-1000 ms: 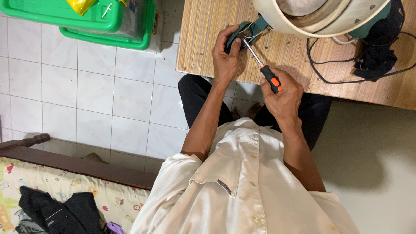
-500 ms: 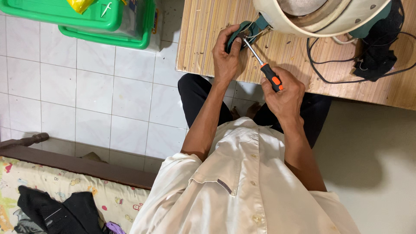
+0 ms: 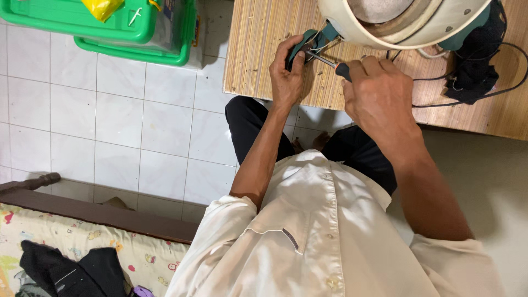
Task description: The person sits on the floor and repairs a small electric appliance, using a screwdriver to unscrew and open a green plastic component attached to the appliance base, handling small internal parts and wires, then reassembling the component and reattaching it to the appliance.
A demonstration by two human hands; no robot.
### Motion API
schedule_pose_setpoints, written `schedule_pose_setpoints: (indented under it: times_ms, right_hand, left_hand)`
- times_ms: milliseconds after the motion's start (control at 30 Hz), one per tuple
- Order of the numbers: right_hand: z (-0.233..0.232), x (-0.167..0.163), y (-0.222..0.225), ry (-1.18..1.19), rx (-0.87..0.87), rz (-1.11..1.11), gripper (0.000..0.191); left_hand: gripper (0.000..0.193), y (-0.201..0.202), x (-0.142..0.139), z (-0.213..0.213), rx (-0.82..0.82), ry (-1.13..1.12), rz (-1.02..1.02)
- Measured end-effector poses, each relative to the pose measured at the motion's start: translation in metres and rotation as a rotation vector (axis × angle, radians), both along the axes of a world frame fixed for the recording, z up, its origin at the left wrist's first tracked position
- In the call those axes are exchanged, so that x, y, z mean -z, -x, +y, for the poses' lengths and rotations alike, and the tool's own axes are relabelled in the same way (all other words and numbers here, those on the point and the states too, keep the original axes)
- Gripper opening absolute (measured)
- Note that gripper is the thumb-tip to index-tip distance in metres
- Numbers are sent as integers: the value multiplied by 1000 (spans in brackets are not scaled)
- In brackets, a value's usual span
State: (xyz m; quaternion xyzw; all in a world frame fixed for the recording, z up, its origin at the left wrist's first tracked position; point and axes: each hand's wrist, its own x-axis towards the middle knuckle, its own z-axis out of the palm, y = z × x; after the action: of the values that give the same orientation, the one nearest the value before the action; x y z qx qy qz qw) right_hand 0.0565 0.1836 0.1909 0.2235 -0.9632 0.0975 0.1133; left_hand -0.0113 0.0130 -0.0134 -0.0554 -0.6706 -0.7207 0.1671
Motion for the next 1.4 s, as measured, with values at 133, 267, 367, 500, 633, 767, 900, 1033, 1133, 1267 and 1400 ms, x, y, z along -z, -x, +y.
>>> schedule_pose_setpoints:
  times_ms: [133, 267, 367, 500, 633, 767, 900, 1033, 1133, 1267, 1400]
  right_hand:
    - [-8, 2, 8, -22, 79, -147, 19]
    - [-11, 2, 17, 181, 220, -416, 26]
    - [-6, 1, 12, 209, 205, -371, 38]
    - [-11, 11, 1, 19, 70, -112, 26]
    - [-13, 20, 14, 212, 165, -201, 12]
    - [-6, 20, 20, 335, 326, -513, 40]
    - [-15, 25, -4, 141, 71, -110, 30]
    - [-20, 25, -18, 168, 158, -146, 27]
    - [-19, 24, -24, 210, 235, -164, 23]
    - [-19, 33, -24, 254, 254, -142, 23]
    - [-19, 42, -24, 317, 247, -136, 22]
  left_hand:
    - [28, 1, -1, 1, -30, 21, 13]
    - [31, -1, -4, -3, -5, -30, -6]
    - [29, -1, -8, -3, 13, -43, -1]
    - [29, -6, -11, -3, 12, -42, -22]
    - [30, -7, -12, -5, -7, -43, -18]
    - [29, -8, -15, -4, 35, 85, 110]
    - [25, -12, -14, -3, 87, -73, -29]
    - [30, -9, -13, -5, 93, -146, -66]
    - [35, -7, -13, -7, 92, -133, -42]
    - [37, -5, -12, -8, 43, -49, -51]
    - [36, -5, -12, -6, 50, -89, -92]
